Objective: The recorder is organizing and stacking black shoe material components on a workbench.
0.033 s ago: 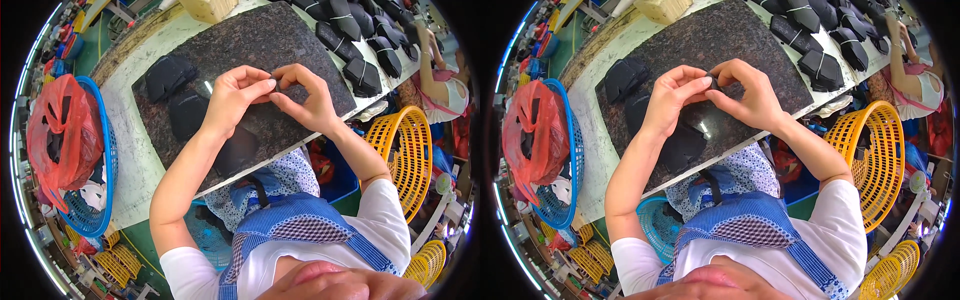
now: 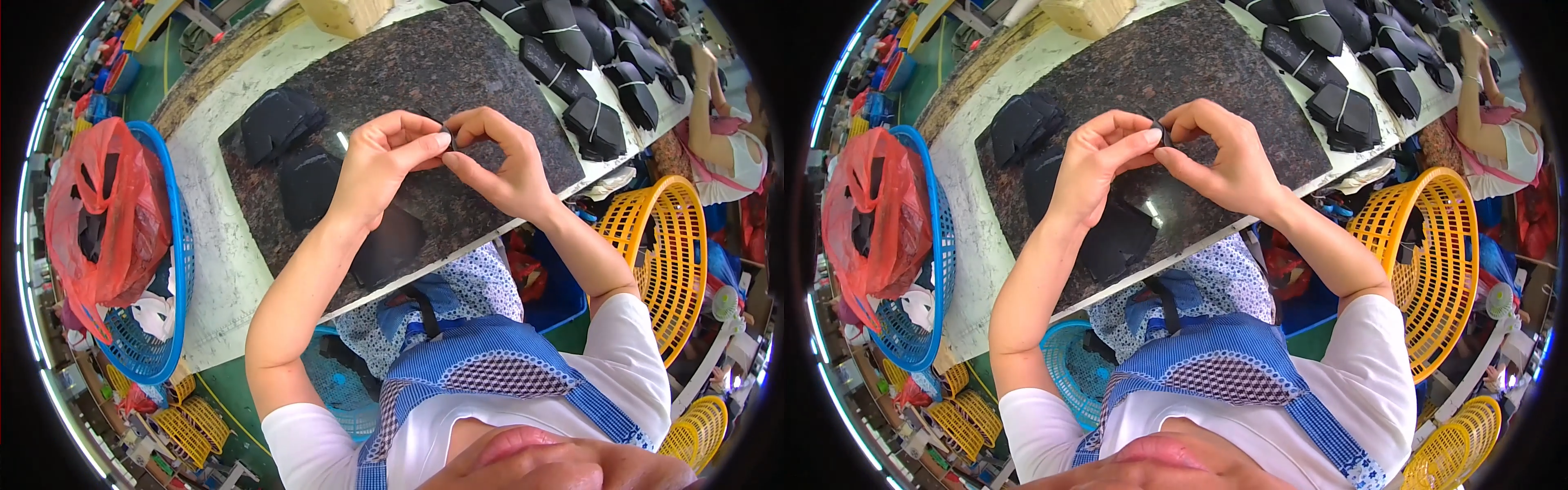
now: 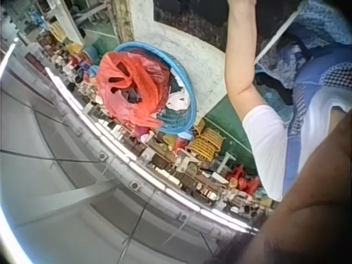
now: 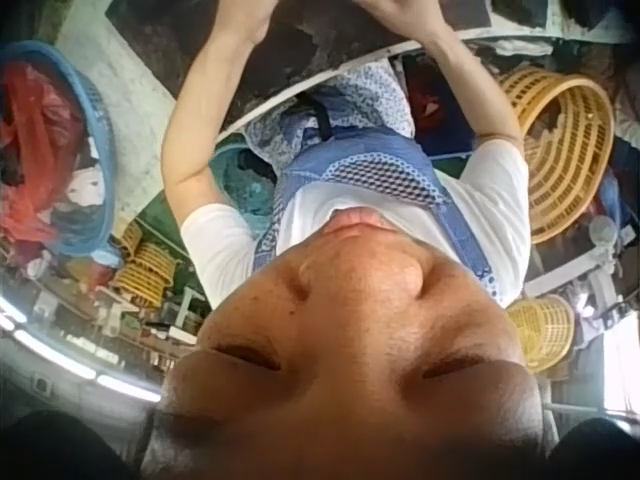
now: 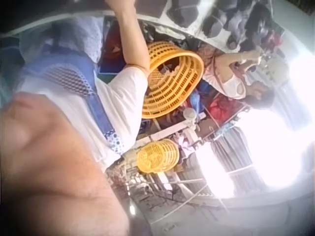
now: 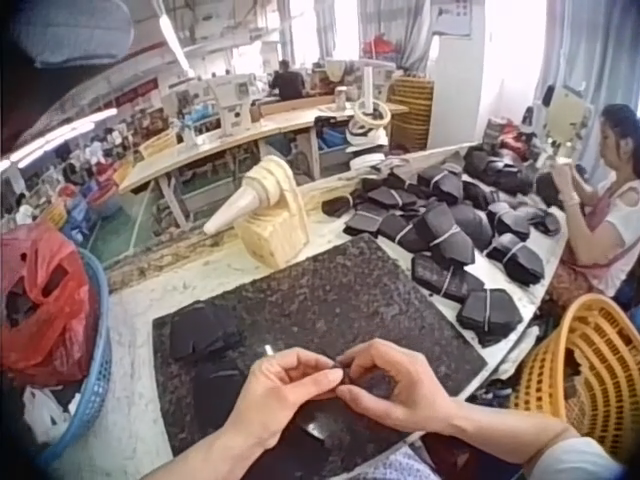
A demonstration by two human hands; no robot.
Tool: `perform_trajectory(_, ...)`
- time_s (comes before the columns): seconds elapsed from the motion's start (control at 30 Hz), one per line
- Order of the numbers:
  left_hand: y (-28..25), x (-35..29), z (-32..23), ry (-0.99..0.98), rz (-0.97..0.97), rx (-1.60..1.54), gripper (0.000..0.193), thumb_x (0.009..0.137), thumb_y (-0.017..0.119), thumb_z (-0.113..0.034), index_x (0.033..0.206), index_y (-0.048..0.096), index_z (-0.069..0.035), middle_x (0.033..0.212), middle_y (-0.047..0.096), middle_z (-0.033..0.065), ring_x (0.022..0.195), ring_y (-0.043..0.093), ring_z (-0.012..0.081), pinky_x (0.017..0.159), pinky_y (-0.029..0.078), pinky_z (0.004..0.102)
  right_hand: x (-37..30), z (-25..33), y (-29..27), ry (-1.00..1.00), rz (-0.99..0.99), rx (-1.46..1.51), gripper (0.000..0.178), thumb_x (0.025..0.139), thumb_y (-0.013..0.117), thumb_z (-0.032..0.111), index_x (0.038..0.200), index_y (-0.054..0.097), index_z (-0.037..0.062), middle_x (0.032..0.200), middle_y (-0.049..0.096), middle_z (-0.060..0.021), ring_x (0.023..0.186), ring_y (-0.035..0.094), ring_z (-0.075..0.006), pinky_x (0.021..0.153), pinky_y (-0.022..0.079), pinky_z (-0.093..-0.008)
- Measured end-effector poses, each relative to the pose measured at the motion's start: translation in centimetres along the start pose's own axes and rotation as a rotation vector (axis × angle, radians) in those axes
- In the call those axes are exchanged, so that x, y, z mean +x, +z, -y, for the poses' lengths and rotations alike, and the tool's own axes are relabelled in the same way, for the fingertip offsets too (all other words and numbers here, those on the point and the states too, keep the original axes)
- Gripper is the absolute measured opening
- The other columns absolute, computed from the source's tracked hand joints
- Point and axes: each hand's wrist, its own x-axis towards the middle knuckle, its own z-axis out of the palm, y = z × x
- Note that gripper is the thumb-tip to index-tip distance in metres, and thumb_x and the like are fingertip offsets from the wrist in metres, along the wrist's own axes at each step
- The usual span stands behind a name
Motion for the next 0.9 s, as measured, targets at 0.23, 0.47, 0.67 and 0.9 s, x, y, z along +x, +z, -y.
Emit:
perform_trajectory(0.23, -0.7, -5.1, 1.6, 0.3, -0.119, 0.09, 0.009, 0.097, 0.069, -0.003, 0.103, 0.065, 0.002, 0.112, 0.07, 0.0073, 0.092, 0.068, 0.0085, 0.086, 0.055, 0.0258, -0.2, 1.3, 1.4, 0.425, 0.106, 0.701, 0.008, 0.089, 0.072, 0.003, 0.091, 0.065, 0.0004, 0.104, 0.069, -0.0075, 0.096, 0.065, -0.0134, 0.09, 0.052, -0.0298)
perform_trajectory(0.47, -4.1, -10.5, 2.7, 0.295, -0.338, -0.164, 0.007, 0.099, 0.063, -0.007, 0.103, 0.057, -0.005, 0.088, 0.067, 0.0005, 0.083, 0.066, 0.0067, 0.079, 0.059, 0.028, 0.9, -4.5, -2.5, 0.296, 0.025, 0.022, 0.009, 0.088, 0.069, 0.012, 0.091, 0.067, 0.0041, 0.099, 0.068, -0.0074, 0.094, 0.063, -0.0193, 0.086, 0.05, -0.0335)
perform_trajectory(0.67, -4.6, -16.2, 3.6, 0.156, -0.292, -0.08, 0.019, 0.093, 0.068, 0.005, 0.103, 0.055, -0.005, 0.091, 0.071, 0.005, 0.083, 0.067, 0.0079, 0.079, 0.057, 0.0243, -0.1, 1.7, -0.5, 0.017, 0.109, -0.198, 0.047, 0.078, 0.085, 0.019, 0.12, 0.067, 0.0059, 0.114, 0.066, -0.0098, 0.105, 0.063, -0.0237, 0.085, 0.05, -0.0349)
perform_trajectory(0.9, -1.3, -19.8, 4.5, -0.292, -0.056, 0.129, 0.012, 0.091, 0.078, -0.007, 0.098, 0.073, 0.002, 0.072, 0.071, 0.0041, 0.066, 0.07, 0.0106, 0.063, 0.058, 0.0257, -2.9, 4.2, 1.0, 0.748, 1.137, 0.535, 0.022, 0.098, 0.072, 0.017, 0.086, 0.072, -0.0016, 0.068, 0.068, -0.0046, 0.061, 0.065, -0.0097, 0.053, 0.051, -0.0246)
